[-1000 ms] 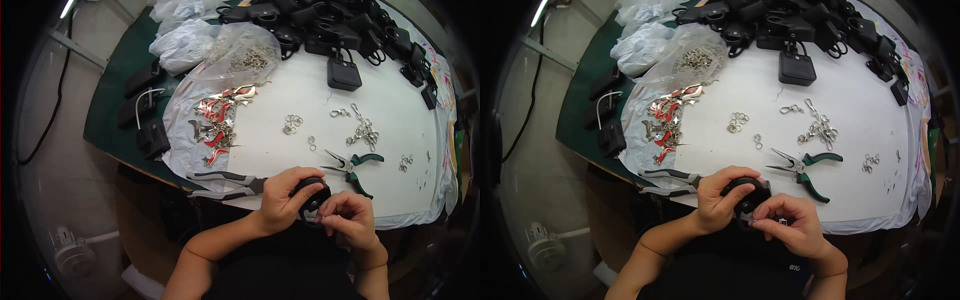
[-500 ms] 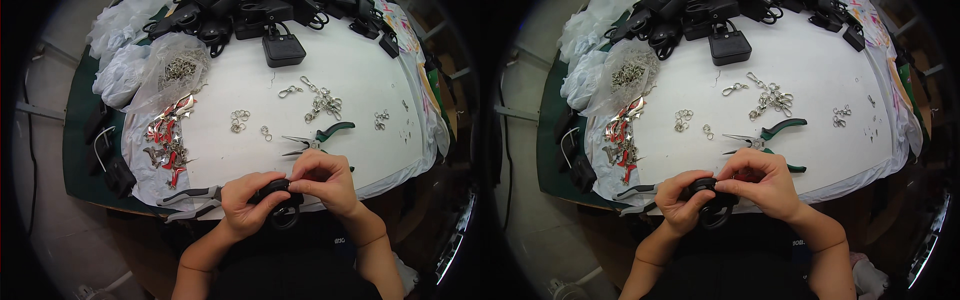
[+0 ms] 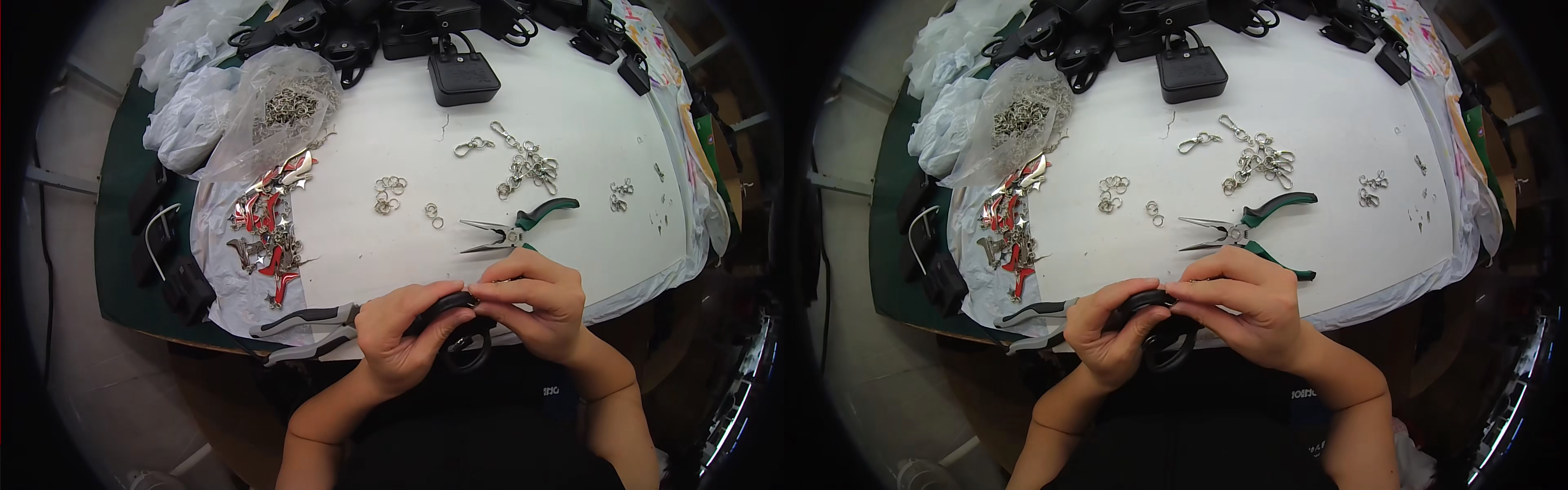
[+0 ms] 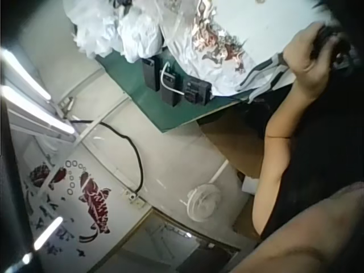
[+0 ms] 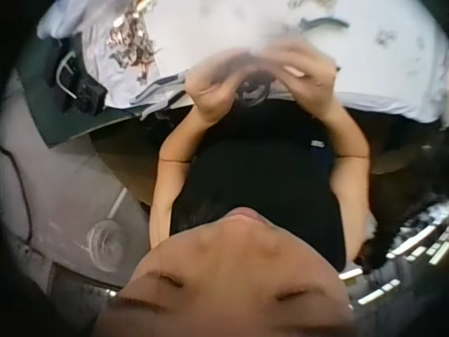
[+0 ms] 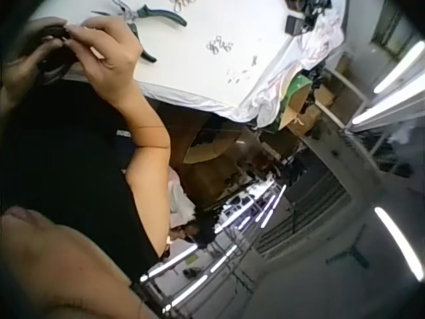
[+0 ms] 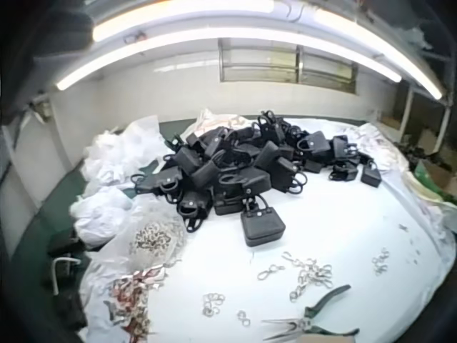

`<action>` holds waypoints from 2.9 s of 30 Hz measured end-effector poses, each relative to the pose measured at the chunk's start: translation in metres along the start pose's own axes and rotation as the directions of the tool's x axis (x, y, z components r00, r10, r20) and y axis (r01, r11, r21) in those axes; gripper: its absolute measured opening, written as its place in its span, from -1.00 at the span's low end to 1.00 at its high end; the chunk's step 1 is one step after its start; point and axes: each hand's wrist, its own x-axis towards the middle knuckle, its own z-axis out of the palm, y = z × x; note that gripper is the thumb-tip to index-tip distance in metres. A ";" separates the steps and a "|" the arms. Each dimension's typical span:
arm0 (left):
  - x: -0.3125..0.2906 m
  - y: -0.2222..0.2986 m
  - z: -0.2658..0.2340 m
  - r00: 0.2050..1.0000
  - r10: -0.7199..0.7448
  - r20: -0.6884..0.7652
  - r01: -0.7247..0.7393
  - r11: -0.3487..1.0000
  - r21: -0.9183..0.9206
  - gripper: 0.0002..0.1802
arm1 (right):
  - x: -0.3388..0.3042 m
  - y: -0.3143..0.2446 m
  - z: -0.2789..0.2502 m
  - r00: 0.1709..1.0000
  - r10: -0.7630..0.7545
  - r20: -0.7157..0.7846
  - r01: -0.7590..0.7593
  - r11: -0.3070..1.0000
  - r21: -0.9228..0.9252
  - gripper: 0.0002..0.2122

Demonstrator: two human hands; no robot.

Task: The person assembles lock components by hand and using pliers, attaching metal chains and rings to black lock bodies one at a time on a work table.

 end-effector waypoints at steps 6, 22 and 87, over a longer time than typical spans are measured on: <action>0.001 -0.002 0.001 0.989 0.146 0.002 -0.146 0.987 0.071 -0.64 | 0.003 -0.001 -0.002 0.995 0.089 0.050 -0.094 0.990 0.106 -0.81; 0.001 -0.006 0.001 0.960 0.271 0.065 -0.269 0.963 -0.030 -0.63 | 0.013 -0.034 -0.038 0.824 0.408 0.393 -0.519 0.822 0.235 -0.79; 0.026 0.069 -0.111 0.808 -0.110 0.579 -0.326 0.735 0.595 -0.55 | 0.005 -0.036 -0.012 0.931 -0.238 0.277 0.316 0.906 -0.282 -0.76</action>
